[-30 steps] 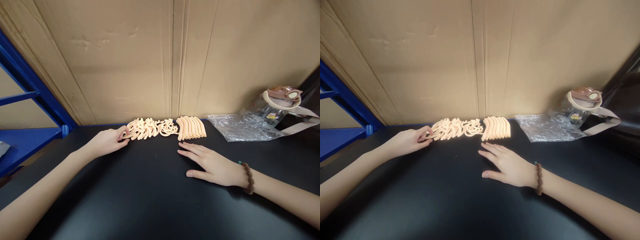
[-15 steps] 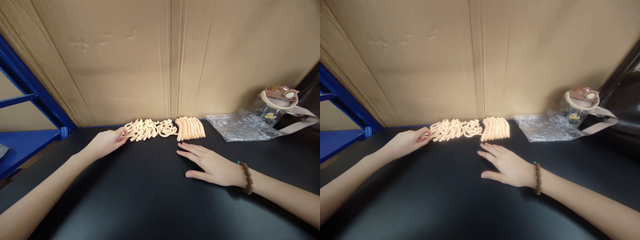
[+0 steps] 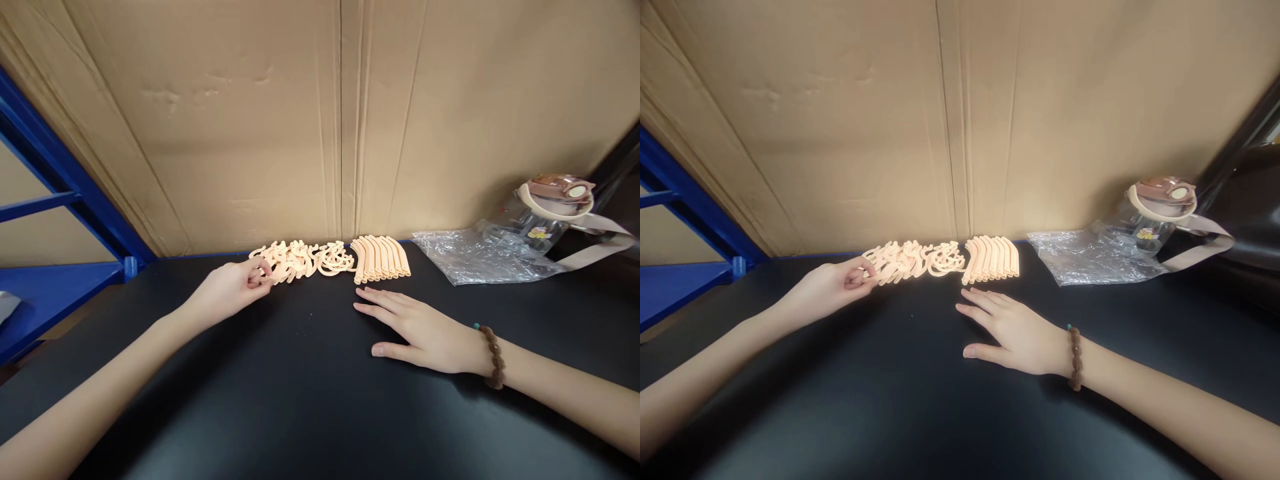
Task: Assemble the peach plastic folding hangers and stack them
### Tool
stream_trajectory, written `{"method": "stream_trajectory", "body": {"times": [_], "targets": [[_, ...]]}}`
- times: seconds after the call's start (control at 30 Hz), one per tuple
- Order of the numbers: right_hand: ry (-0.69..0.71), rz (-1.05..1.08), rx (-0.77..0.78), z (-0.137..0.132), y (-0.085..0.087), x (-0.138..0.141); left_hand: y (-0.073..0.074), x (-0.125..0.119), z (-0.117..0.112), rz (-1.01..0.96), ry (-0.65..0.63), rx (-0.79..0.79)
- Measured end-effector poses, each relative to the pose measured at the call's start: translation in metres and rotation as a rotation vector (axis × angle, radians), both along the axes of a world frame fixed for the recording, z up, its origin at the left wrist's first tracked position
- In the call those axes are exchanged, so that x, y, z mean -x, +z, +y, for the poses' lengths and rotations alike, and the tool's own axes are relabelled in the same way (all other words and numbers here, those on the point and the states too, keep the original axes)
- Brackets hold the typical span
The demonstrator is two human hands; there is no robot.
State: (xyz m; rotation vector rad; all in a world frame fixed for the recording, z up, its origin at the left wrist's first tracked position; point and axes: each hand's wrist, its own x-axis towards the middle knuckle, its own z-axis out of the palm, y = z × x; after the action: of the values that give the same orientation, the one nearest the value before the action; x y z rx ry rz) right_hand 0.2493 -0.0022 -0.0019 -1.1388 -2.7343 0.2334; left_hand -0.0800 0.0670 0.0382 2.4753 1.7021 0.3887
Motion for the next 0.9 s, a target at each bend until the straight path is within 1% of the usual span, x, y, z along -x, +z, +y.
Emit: {"method": "stream_trajectory", "body": {"times": [0.13,0.23,0.3,0.37,0.47,0.63,0.8,0.9], "targets": [[-0.036,0.037,-0.018,0.004,-0.002,-0.001,0.002,-0.032,-0.026,-0.077,-0.144,0.203],[-0.033,0.072,-0.039,0.008,-0.004,-0.003,0.000,-0.052,-0.047,-0.122,-0.211,0.354],[-0.016,0.091,-0.050,0.009,-0.005,-0.004,-0.003,-0.060,-0.058,-0.113,-0.224,0.400],[-0.002,0.107,-0.058,0.010,-0.006,-0.005,-0.006,-0.065,-0.066,-0.072,-0.218,0.404],[0.008,0.107,-0.068,0.009,-0.006,-0.005,-0.007,-0.070,-0.071,-0.034,-0.204,0.421],[0.013,0.061,-0.091,0.009,-0.005,-0.004,-0.002,-0.075,-0.072,-0.026,-0.174,0.446],[0.014,0.060,-0.099,0.009,-0.005,-0.004,-0.002,-0.075,-0.073,-0.035,-0.156,0.490],[0.014,0.067,-0.092,0.009,-0.006,-0.004,-0.004,-0.073,-0.073,-0.057,-0.172,0.494]]}}
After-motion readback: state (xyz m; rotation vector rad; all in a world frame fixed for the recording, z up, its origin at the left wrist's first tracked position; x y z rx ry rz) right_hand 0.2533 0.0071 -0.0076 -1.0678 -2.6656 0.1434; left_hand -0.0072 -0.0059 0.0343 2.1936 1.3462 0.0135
